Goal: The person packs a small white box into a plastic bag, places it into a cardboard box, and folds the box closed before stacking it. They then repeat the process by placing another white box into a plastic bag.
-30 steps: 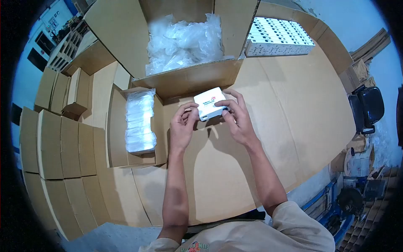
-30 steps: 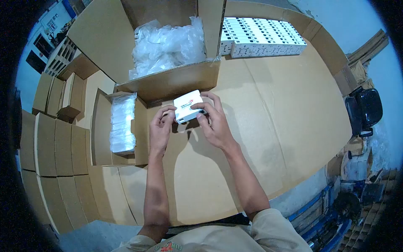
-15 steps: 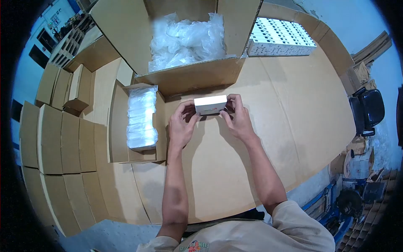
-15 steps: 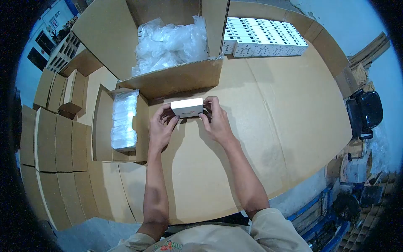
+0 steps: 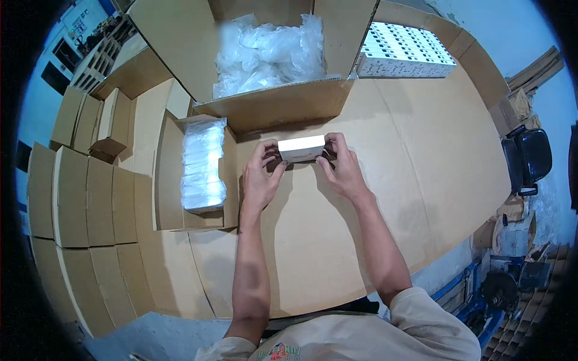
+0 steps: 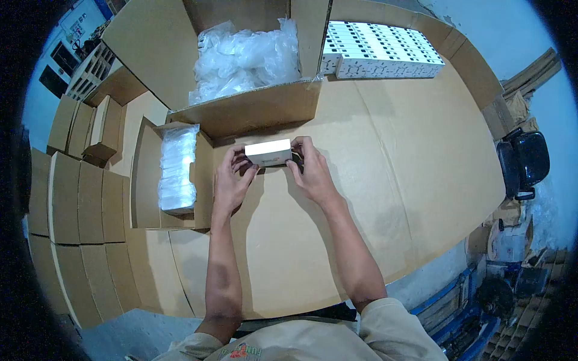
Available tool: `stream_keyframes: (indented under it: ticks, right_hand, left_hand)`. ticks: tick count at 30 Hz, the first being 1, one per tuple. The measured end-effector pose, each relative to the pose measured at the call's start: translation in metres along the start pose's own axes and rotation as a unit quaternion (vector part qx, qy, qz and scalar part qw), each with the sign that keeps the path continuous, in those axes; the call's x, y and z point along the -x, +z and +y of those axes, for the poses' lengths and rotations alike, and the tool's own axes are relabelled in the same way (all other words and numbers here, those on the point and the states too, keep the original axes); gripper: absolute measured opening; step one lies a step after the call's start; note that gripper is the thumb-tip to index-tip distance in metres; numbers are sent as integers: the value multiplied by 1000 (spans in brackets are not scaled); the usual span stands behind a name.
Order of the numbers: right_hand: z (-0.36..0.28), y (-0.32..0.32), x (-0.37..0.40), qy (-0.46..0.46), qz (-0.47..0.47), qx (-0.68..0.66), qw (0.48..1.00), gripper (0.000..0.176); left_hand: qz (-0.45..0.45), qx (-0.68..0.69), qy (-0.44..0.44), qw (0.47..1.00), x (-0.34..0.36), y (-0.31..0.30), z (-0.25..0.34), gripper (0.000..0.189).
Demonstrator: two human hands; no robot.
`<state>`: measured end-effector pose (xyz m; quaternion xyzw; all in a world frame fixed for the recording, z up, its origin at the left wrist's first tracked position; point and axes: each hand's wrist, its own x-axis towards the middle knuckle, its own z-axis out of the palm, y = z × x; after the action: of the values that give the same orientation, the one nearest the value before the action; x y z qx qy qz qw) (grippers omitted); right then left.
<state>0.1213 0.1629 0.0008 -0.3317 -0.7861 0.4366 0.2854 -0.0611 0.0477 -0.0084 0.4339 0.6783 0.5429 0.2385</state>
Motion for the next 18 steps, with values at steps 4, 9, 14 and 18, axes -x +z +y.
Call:
stream_keyframes:
  ticks: [4,9,14,18]
  right_hand:
    - [2,-5,1,-51,-3,3,999,56]
    - [12,-10,0,-30,16,-34,999,66]
    - [13,-7,1,-37,22,-54,998,64]
    - [8,-8,1,-28,32,-71,997,59]
  left_hand:
    - [46,24,28,998,6,2,23,67]
    - [167,-55,120,977,12,-5,45,60]
    - [182,-117,227,950,-37,-8,122,26]
    - [-7,-206,135,969,-144,-19,142,18]
